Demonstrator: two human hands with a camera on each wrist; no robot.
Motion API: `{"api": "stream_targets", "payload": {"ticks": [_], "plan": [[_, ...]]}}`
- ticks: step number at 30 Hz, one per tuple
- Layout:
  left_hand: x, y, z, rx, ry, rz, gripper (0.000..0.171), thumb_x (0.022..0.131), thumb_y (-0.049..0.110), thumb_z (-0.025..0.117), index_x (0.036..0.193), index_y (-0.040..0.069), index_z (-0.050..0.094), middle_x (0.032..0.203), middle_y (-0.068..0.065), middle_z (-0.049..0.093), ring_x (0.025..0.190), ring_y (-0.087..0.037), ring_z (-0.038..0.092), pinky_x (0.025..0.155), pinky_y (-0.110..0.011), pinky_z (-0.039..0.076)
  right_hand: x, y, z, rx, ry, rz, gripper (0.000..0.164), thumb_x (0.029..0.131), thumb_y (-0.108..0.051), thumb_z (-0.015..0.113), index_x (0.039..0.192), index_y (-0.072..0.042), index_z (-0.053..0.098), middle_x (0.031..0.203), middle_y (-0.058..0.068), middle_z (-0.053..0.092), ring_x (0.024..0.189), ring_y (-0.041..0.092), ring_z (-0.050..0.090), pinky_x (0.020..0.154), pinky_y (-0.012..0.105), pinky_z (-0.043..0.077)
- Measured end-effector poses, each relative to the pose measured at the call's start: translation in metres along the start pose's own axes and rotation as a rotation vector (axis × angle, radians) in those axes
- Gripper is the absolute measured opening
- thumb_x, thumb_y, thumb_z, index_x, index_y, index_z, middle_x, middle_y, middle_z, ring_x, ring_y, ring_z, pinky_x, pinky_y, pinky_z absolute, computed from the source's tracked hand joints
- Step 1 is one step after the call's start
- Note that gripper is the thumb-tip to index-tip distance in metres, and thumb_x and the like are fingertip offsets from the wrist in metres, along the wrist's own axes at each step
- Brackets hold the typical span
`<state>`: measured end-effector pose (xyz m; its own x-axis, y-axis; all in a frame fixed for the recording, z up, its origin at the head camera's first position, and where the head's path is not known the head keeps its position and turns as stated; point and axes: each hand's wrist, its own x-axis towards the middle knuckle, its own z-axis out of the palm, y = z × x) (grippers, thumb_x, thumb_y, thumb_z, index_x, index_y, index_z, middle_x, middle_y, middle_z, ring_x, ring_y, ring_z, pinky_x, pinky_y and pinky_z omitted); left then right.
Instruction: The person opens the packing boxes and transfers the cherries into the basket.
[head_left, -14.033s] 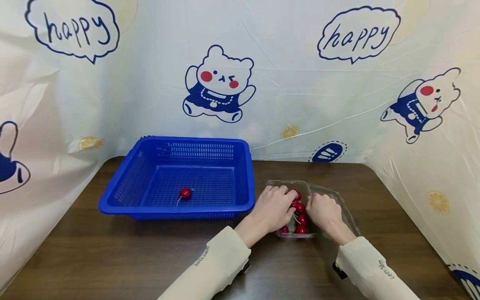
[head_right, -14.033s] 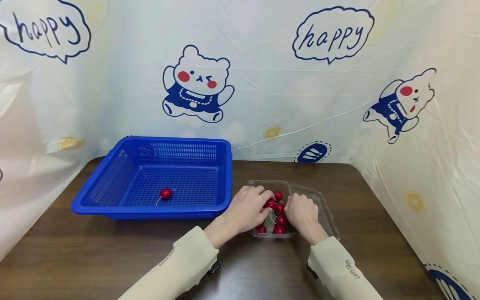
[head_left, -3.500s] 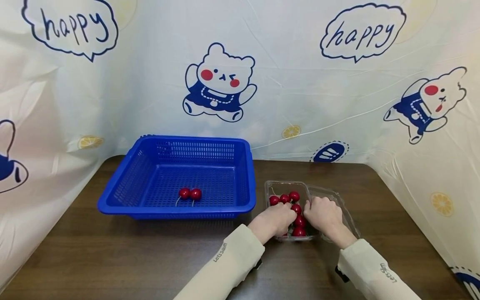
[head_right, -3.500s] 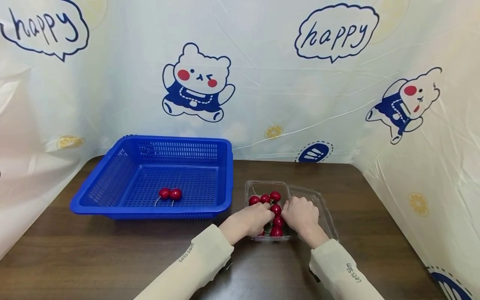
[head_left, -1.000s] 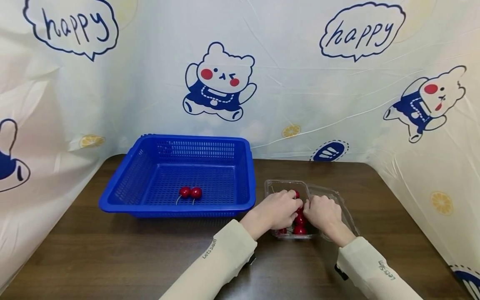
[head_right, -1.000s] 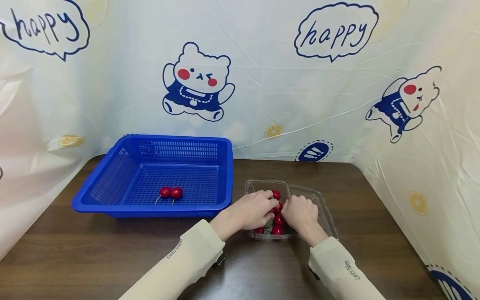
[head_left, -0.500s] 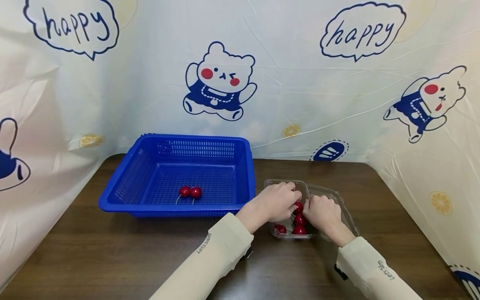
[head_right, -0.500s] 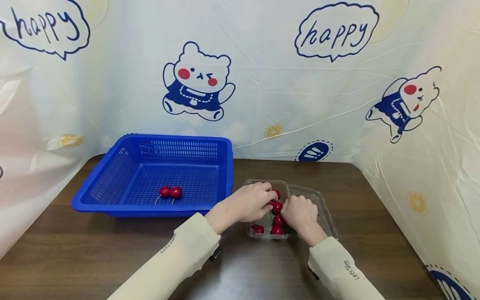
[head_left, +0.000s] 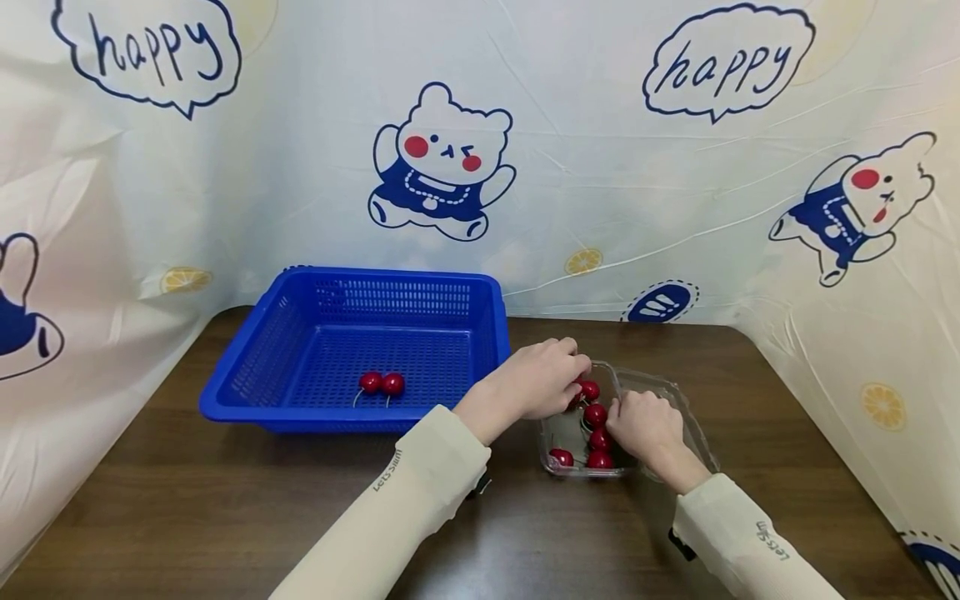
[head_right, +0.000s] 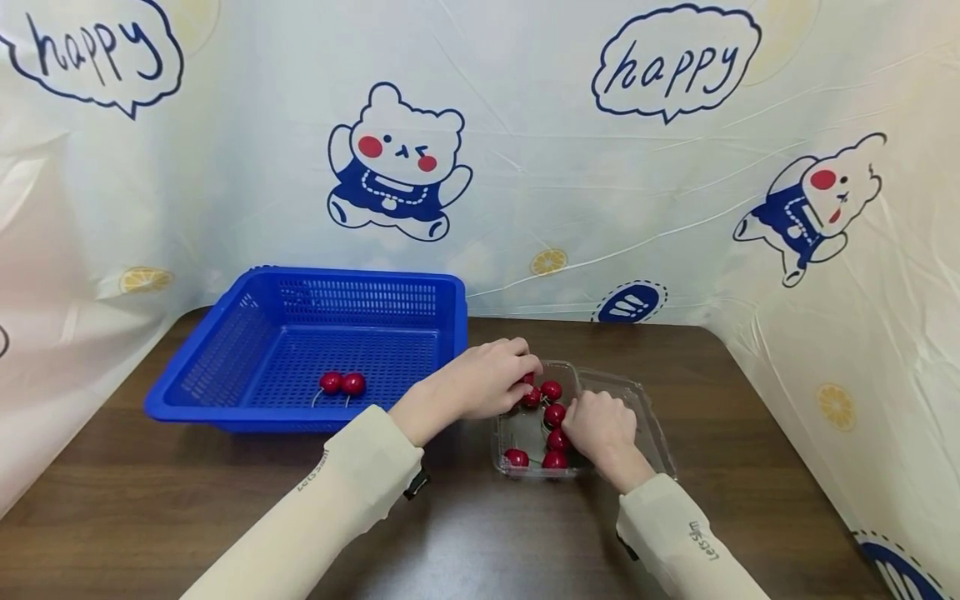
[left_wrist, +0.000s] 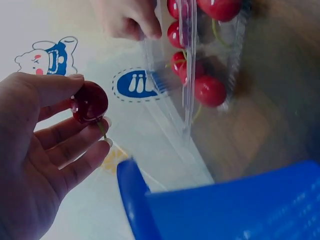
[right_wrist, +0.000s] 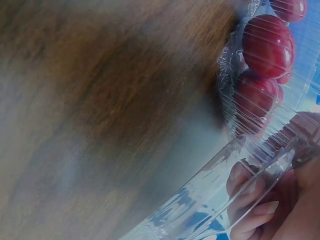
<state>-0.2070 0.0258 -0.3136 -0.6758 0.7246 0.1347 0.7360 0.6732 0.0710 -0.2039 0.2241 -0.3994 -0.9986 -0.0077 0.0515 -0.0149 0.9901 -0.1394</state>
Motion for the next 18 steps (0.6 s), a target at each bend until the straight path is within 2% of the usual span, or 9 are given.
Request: {"api": "stream_targets", "payload": {"ticks": [11,18], "plan": [[-0.012,-0.019,-0.014,0.007,-0.014,-0.021,0.025,0.096,0.023,0.056,0.116,0.012,0.067,0.108,-0.008,0.066,0.096,-0.019,0.06,0.087,-0.032,0.056,0.0,-0.001,-0.002,0.0,-0.005,-0.002,0.039,0.091,-0.024,0.052,0.057,-0.008,0.057,0.051,0.01,0.055,0.045,0.026,0.05,0.039,0.039,0.046],[-0.017,-0.03,-0.023,-0.008,-0.018,-0.018,0.023,0.095,0.021,0.057,0.114,0.012,0.067,0.106,-0.009,0.066,0.094,-0.019,0.061,0.086,-0.033,0.057,0.0,-0.002,-0.002,0.0,0.004,-0.005,0.039,0.091,-0.024,0.051,0.056,-0.008,0.056,0.053,0.011,0.057,0.047,0.028,0.052,0.039,0.042,0.047]]}}
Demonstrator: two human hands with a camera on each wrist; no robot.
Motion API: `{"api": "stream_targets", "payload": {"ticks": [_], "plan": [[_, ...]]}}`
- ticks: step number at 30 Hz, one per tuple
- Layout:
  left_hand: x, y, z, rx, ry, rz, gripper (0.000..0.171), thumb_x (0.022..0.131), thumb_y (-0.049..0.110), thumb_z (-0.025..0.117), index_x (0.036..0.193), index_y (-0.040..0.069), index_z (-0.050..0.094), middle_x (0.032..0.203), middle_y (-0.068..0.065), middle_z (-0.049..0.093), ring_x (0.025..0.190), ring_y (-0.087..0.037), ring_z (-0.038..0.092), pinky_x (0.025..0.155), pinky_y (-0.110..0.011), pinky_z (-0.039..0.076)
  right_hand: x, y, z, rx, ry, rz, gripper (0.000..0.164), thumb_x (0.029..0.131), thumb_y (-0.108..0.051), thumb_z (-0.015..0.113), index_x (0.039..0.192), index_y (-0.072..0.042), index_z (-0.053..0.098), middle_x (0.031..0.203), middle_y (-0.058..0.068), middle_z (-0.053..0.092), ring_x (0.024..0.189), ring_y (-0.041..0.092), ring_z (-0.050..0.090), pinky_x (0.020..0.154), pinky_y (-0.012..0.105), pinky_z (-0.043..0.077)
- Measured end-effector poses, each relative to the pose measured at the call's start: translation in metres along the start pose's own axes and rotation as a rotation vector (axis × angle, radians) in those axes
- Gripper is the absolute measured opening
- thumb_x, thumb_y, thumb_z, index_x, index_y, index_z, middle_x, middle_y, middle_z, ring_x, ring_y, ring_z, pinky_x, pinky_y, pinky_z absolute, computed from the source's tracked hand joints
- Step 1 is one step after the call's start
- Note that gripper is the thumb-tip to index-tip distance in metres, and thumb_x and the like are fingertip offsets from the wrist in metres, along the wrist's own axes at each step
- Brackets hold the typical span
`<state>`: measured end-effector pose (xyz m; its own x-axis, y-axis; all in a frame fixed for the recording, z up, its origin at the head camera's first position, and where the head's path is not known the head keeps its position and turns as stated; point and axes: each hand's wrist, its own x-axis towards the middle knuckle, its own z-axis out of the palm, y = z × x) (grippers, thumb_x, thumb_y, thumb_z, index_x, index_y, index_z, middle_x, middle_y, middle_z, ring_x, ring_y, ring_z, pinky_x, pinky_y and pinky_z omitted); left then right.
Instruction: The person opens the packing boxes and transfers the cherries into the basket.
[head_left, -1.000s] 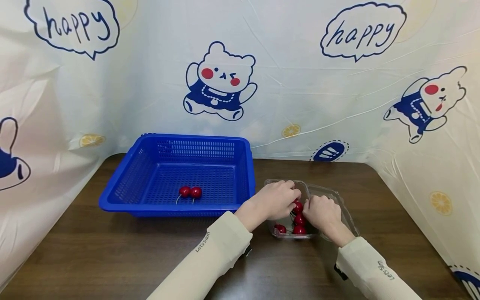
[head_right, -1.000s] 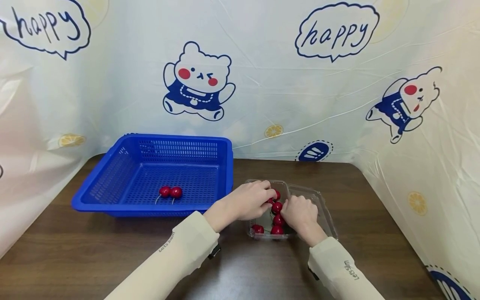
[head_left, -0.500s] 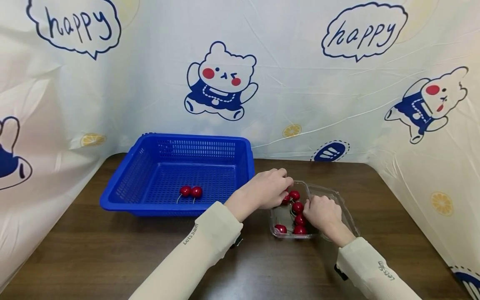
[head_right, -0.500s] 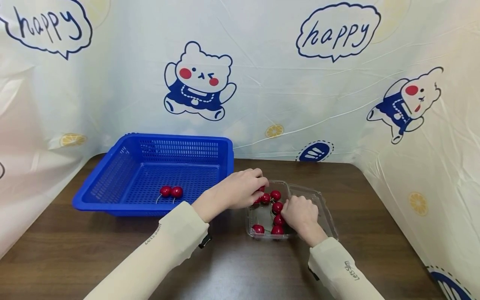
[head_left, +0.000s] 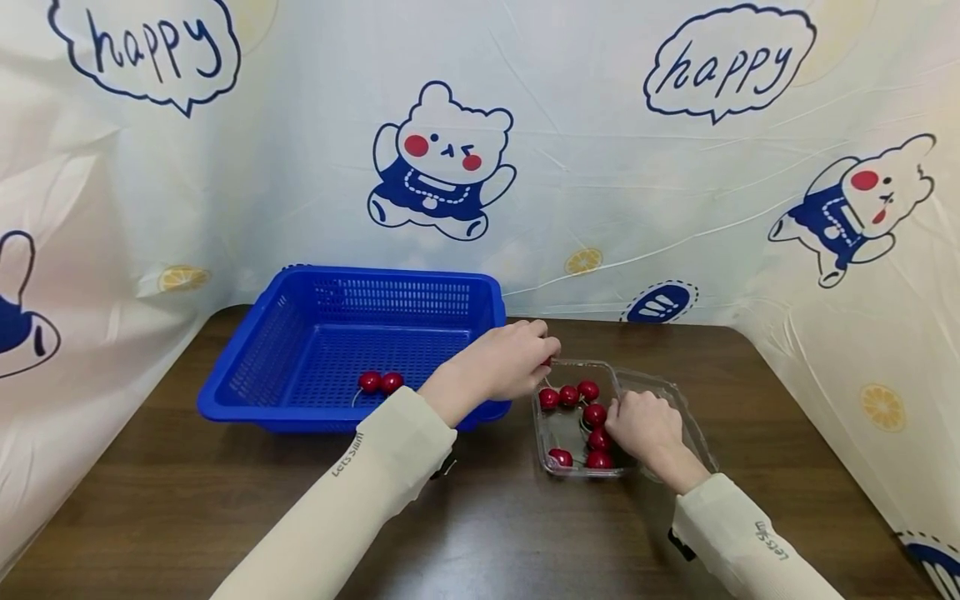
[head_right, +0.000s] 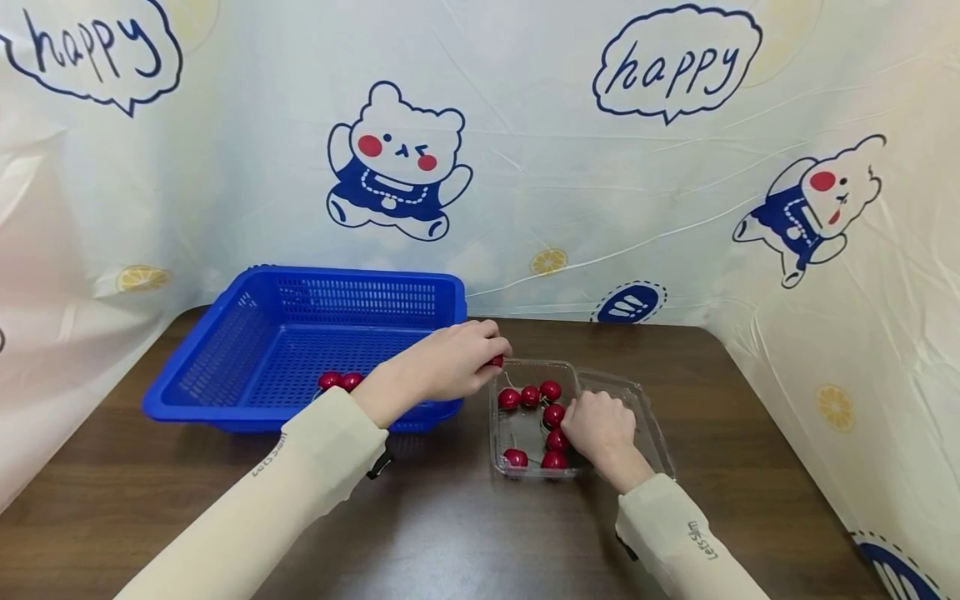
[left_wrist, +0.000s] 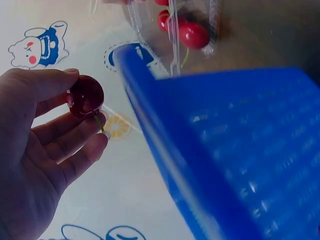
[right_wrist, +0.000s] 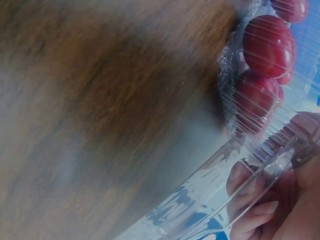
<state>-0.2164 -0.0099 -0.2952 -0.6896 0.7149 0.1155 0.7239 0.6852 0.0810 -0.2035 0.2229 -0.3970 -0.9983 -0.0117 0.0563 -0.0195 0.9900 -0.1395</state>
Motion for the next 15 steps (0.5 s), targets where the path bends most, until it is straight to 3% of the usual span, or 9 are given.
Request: {"api": "stream_targets", "payload": {"ticks": [15], "plan": [[-0.021,-0.035,-0.026,-0.021,-0.001,-0.102,0.023,0.095,0.017,0.058,0.115,0.009,0.066,0.102,-0.009,0.063,0.089,-0.02,0.057,0.082,-0.036,0.057,0.0,0.0,0.002,0.002,-0.008,0.003,0.038,0.092,-0.024,0.051,0.058,-0.008,0.057,0.053,0.011,0.056,0.047,0.027,0.051,0.039,0.038,0.046]]}}
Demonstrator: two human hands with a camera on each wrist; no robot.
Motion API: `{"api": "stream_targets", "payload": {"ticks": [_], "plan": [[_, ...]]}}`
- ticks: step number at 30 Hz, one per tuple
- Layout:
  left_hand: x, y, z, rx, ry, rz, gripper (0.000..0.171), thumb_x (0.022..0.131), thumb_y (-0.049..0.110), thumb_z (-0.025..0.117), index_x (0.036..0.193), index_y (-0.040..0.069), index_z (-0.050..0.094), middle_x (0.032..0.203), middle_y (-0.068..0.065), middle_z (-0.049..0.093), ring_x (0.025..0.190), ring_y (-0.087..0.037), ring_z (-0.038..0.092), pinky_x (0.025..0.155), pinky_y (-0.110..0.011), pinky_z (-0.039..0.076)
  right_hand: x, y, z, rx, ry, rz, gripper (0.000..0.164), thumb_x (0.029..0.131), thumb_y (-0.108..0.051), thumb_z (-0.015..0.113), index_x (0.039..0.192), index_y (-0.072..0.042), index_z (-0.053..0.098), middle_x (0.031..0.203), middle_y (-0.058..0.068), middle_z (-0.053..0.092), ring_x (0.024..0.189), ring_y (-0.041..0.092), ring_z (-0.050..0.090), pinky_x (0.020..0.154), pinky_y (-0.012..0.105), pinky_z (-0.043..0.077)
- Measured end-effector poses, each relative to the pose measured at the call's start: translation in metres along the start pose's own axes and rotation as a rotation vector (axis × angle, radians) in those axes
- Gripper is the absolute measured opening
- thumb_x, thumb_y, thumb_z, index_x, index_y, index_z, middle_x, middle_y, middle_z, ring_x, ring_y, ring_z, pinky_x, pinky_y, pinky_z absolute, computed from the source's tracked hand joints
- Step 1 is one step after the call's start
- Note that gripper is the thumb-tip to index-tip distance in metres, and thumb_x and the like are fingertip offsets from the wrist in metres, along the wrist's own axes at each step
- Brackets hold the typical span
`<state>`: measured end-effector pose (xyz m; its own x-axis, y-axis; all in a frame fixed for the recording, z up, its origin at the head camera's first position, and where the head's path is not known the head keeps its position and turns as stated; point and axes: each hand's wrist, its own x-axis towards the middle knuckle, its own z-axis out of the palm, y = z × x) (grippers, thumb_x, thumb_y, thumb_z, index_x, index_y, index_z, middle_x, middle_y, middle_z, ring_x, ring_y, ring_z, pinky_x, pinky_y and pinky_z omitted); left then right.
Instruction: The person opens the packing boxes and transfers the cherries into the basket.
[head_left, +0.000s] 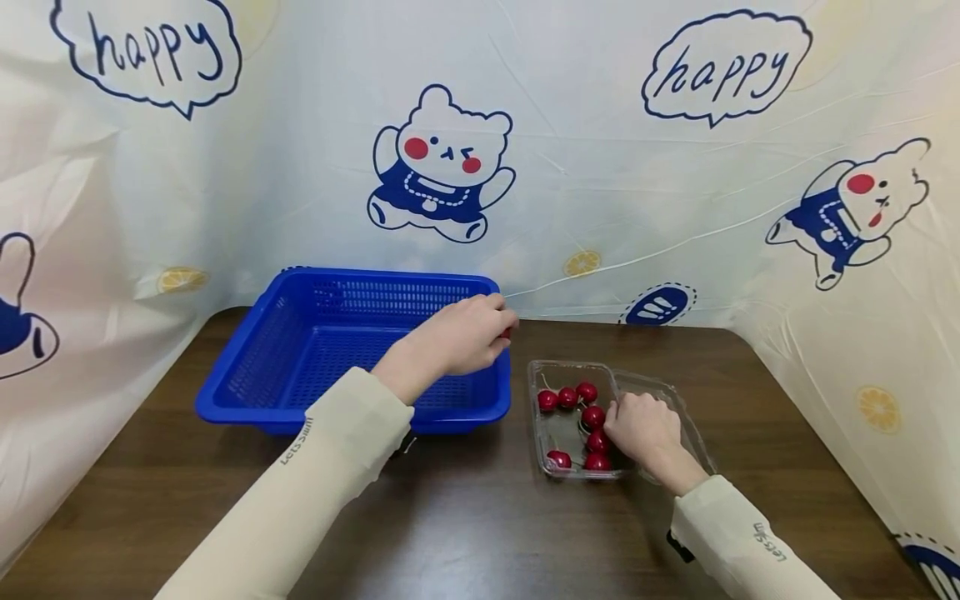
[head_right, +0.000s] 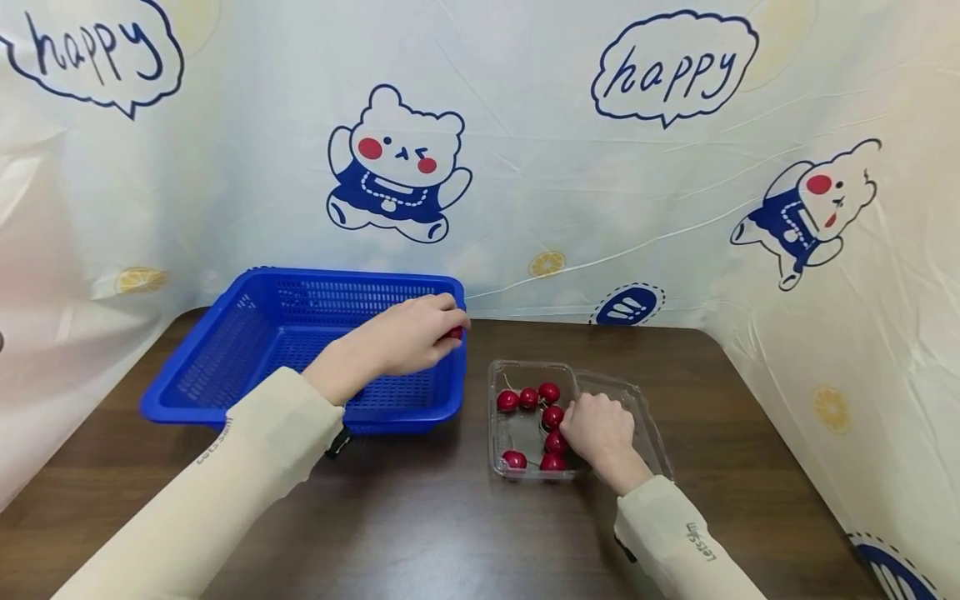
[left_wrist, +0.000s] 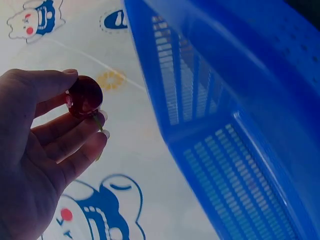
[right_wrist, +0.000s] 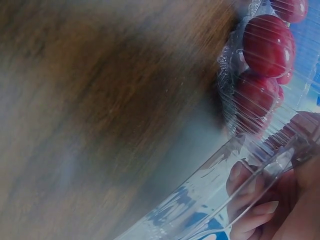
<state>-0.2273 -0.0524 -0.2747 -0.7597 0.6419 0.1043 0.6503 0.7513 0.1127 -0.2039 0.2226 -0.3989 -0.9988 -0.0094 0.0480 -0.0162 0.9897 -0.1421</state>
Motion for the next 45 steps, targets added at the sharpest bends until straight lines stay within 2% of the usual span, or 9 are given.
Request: {"api": "stream_targets", "payload": {"ticks": [3,12,19,25,36,45], "plan": [[-0.004,-0.007,-0.003,-0.008,-0.003,-0.024,0.027,0.095,0.016,0.058,0.119,0.007,0.065,0.104,-0.01,0.063,0.09,-0.021,0.057,0.083,-0.037,0.057,-0.001,0.0,0.0,0.001,-0.001,0.004,0.037,0.091,-0.024,0.051,0.059,-0.008,0.058,0.054,0.011,0.057,0.048,0.027,0.052,0.039,0.039,0.046],[-0.017,-0.029,-0.005,-0.057,0.021,-0.088,0.024,0.093,0.014,0.06,0.115,0.006,0.066,0.103,-0.012,0.064,0.09,-0.023,0.059,0.084,-0.039,0.058,-0.001,0.001,0.0,0.002,0.0,0.004,0.041,0.092,-0.025,0.051,0.055,-0.009,0.055,0.052,0.011,0.055,0.047,0.027,0.051,0.038,0.038,0.044],[-0.025,-0.051,0.008,-0.05,-0.002,-0.153,0.025,0.094,0.015,0.06,0.116,0.005,0.066,0.106,-0.014,0.065,0.092,-0.026,0.06,0.088,-0.043,0.057,-0.003,0.002,-0.001,0.003,0.004,0.007,0.043,0.092,-0.025,0.051,0.051,-0.009,0.052,0.053,0.011,0.056,0.048,0.028,0.052,0.038,0.039,0.044],[-0.032,-0.067,0.012,-0.039,-0.023,-0.213,0.026,0.094,0.015,0.06,0.117,0.004,0.065,0.107,-0.016,0.064,0.093,-0.028,0.059,0.09,-0.046,0.055,-0.003,0.002,-0.001,0.01,0.004,0.003,0.042,0.092,-0.024,0.051,0.053,-0.009,0.053,0.051,0.01,0.054,0.046,0.026,0.049,0.037,0.036,0.042],[-0.043,-0.089,0.02,-0.084,-0.044,-0.317,0.028,0.095,0.014,0.057,0.118,0.001,0.064,0.111,-0.019,0.063,0.095,-0.031,0.058,0.09,-0.05,0.053,0.002,0.002,-0.003,0.01,0.012,0.0,0.041,0.092,-0.024,0.051,0.055,-0.008,0.055,0.051,0.01,0.054,0.046,0.026,0.05,0.037,0.035,0.042],[-0.054,-0.101,0.039,-0.08,-0.11,-0.359,0.028,0.095,0.015,0.058,0.117,0.0,0.063,0.109,-0.02,0.063,0.091,-0.031,0.059,0.086,-0.05,0.054,0.0,0.001,-0.001,0.012,-0.003,0.008,0.041,0.092,-0.025,0.051,0.055,-0.008,0.055,0.052,0.011,0.055,0.047,0.027,0.051,0.038,0.037,0.043]]}}
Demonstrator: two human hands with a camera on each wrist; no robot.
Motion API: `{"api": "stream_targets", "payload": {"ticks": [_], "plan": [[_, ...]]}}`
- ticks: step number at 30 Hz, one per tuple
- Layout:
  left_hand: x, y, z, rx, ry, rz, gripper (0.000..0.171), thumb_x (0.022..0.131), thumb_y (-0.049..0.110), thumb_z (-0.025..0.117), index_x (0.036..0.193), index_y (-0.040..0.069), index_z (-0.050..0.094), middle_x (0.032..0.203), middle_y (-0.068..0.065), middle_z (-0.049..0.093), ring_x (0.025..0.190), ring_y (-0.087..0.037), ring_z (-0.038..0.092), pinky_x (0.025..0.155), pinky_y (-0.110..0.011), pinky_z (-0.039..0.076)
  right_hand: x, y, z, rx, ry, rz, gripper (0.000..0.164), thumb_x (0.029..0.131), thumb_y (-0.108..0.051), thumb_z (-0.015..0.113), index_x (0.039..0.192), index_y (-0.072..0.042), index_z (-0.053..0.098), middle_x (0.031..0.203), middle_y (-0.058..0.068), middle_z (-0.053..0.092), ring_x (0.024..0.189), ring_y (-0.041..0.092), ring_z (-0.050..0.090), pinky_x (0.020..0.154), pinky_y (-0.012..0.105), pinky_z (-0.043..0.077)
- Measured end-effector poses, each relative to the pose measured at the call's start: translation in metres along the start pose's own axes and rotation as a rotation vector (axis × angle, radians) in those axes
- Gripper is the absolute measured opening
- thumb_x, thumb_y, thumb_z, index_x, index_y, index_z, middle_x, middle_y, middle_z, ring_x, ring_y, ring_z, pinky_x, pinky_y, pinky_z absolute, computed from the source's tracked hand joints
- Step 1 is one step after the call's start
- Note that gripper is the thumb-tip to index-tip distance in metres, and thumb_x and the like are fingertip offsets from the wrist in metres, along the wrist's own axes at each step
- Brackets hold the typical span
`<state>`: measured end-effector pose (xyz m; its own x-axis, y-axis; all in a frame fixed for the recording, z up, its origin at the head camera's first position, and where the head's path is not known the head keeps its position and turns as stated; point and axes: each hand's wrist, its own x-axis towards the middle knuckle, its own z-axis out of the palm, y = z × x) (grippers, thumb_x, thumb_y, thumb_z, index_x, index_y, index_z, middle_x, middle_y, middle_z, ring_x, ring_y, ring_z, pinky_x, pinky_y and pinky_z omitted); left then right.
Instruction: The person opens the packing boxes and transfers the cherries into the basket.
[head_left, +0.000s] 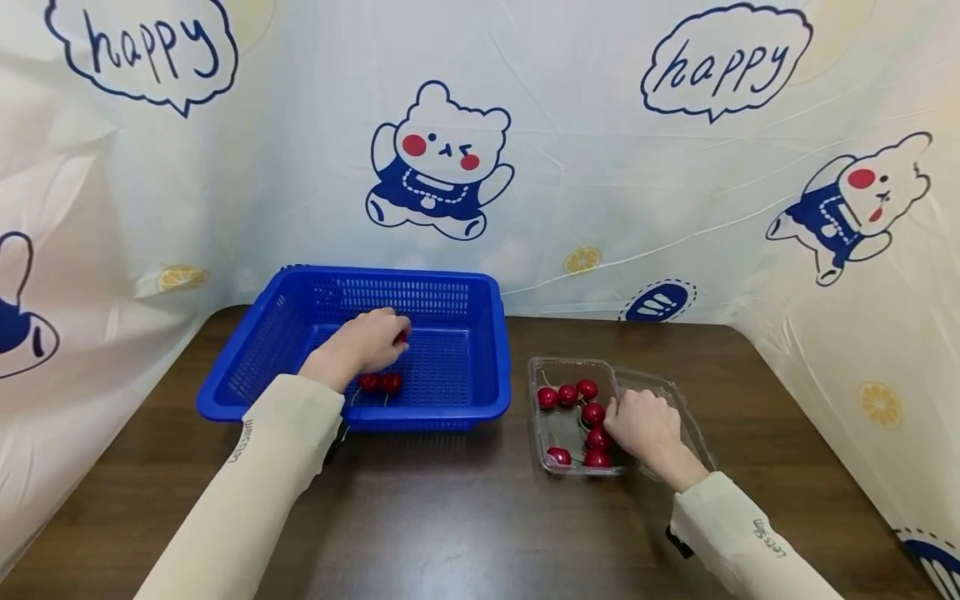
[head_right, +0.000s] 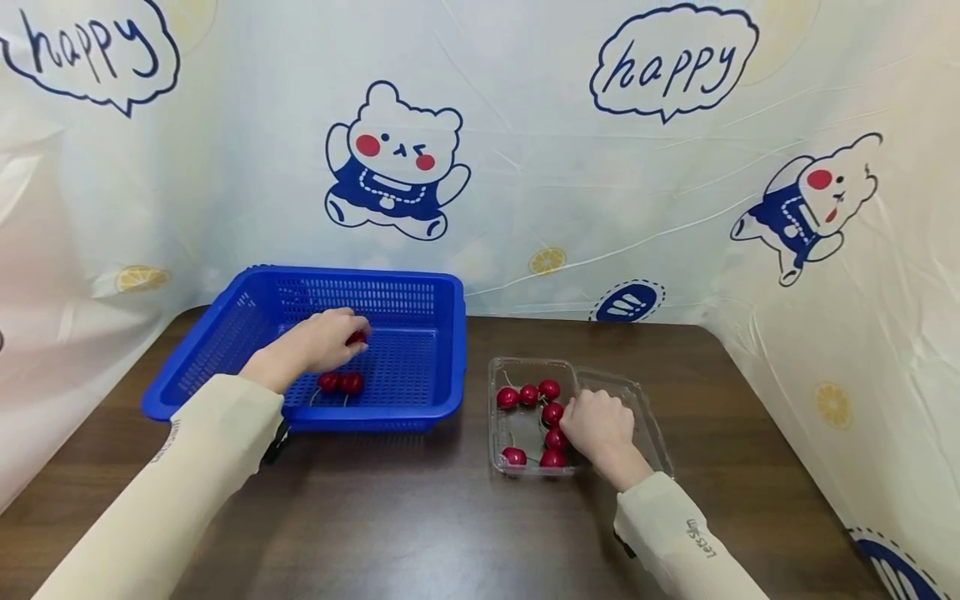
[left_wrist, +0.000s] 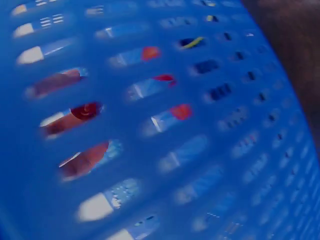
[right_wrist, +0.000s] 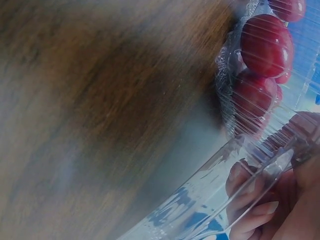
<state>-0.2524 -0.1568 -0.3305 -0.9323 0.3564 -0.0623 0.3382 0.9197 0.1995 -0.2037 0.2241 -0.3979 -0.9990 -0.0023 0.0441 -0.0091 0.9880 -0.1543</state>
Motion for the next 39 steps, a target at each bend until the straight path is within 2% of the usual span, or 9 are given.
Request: {"api": "stream_targets", "payload": {"ticks": [10,20,29,34,39], "plan": [[0.003,-0.011,0.013,0.037,-0.078,-0.006,0.03,0.095,0.014,0.058,0.12,-0.002,0.061,0.11,-0.021,0.062,0.091,-0.031,0.058,0.086,-0.051,0.052,0.0,-0.001,0.0,-0.002,0.003,0.002,0.039,0.092,-0.025,0.051,0.058,-0.008,0.056,0.055,0.012,0.058,0.049,0.029,0.053,0.039,0.04,0.045],[0.003,-0.013,0.016,0.058,-0.1,-0.036,0.031,0.094,0.014,0.059,0.12,-0.002,0.062,0.112,-0.023,0.063,0.096,-0.033,0.059,0.088,-0.054,0.051,-0.001,-0.002,0.0,-0.002,-0.004,-0.002,0.039,0.092,-0.024,0.05,0.057,-0.008,0.056,0.054,0.011,0.057,0.048,0.028,0.052,0.039,0.038,0.044],[0.003,-0.015,0.017,0.043,-0.127,-0.068,0.031,0.094,0.014,0.058,0.12,-0.001,0.061,0.113,-0.023,0.062,0.091,-0.032,0.056,0.086,-0.052,0.05,0.0,-0.002,0.001,-0.006,-0.005,0.001,0.04,0.092,-0.024,0.05,0.056,-0.008,0.055,0.053,0.011,0.056,0.047,0.027,0.051,0.038,0.038,0.043],[0.003,-0.016,0.017,0.046,-0.12,-0.059,0.032,0.094,0.013,0.058,0.122,-0.001,0.061,0.12,-0.025,0.061,0.102,-0.035,0.058,0.091,-0.055,0.05,0.0,-0.002,0.0,-0.01,0.008,-0.007,0.042,0.092,-0.024,0.049,0.053,-0.008,0.053,0.058,0.015,0.061,0.051,0.032,0.055,0.039,0.043,0.045],[0.002,-0.016,0.016,0.046,-0.127,-0.062,0.035,0.094,0.014,0.056,0.126,-0.001,0.06,0.127,-0.026,0.059,0.113,-0.039,0.056,0.097,-0.057,0.047,0.0,-0.001,0.0,-0.009,0.006,-0.011,0.043,0.092,-0.024,0.049,0.052,-0.009,0.053,0.056,0.014,0.06,0.049,0.03,0.054,0.038,0.042,0.044]]}}
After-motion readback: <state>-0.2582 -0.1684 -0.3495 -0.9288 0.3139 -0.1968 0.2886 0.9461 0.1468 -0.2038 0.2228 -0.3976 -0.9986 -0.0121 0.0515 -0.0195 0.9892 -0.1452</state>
